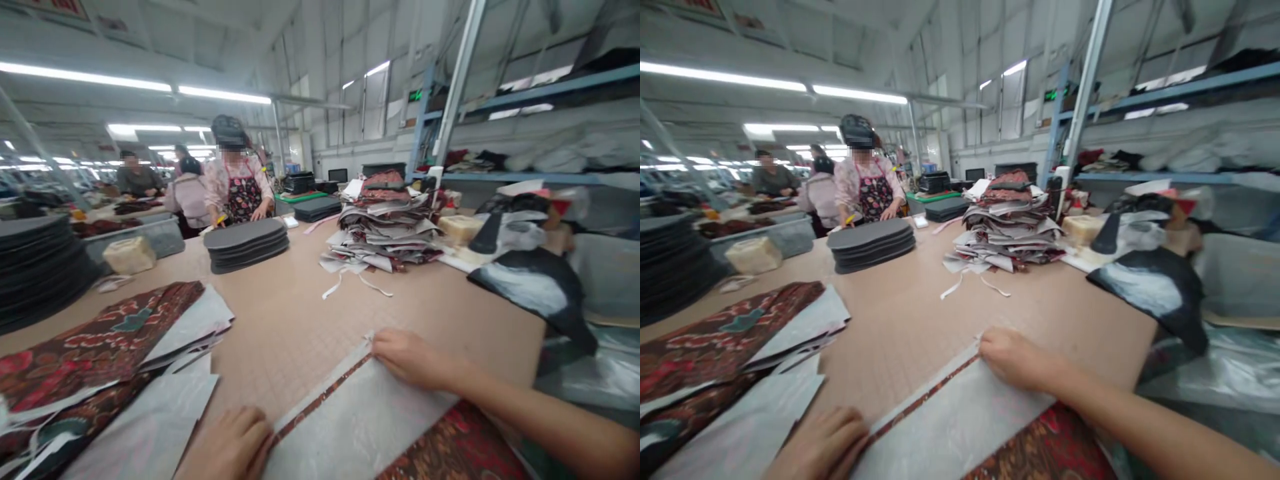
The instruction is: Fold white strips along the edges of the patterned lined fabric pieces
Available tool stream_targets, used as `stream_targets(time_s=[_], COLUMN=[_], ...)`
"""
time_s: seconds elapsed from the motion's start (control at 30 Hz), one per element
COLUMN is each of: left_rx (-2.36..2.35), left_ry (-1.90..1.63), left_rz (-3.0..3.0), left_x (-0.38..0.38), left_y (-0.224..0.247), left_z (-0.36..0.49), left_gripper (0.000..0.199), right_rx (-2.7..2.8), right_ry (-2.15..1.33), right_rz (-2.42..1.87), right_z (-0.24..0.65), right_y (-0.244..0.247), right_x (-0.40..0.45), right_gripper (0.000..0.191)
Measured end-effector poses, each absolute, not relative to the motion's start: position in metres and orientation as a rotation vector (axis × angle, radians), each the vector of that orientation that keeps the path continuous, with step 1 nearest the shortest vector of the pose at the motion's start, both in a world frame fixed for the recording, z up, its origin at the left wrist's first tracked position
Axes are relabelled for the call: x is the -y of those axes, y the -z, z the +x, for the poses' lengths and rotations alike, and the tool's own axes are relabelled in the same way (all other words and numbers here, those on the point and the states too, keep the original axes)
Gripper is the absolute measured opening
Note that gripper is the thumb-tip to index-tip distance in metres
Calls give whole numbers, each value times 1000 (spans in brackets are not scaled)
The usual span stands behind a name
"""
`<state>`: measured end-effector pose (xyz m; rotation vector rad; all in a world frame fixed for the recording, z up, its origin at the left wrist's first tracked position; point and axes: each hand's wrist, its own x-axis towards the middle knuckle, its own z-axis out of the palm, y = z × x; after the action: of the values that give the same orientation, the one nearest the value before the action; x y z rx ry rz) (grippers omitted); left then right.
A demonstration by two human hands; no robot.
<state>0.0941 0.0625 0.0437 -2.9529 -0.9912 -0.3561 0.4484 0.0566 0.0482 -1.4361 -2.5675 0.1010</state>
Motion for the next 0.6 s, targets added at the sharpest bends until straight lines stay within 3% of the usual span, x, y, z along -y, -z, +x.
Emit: stream_targets(time_s=[0.27,0.6], left_rx=[868,849], left_ry=[245,248], left_rz=[-3144,-3020], left_x=[-96,-106], left_y=[-35,-26], left_z=[254,296], left_gripper=[21,24], right_rx=[2079,2028], right_ry=[-193,-215], right_rz=[-1465,-1437], right_z=[469,469], right_y=[-17,-15], right_x=[-71,-68], right_gripper=[17,18])
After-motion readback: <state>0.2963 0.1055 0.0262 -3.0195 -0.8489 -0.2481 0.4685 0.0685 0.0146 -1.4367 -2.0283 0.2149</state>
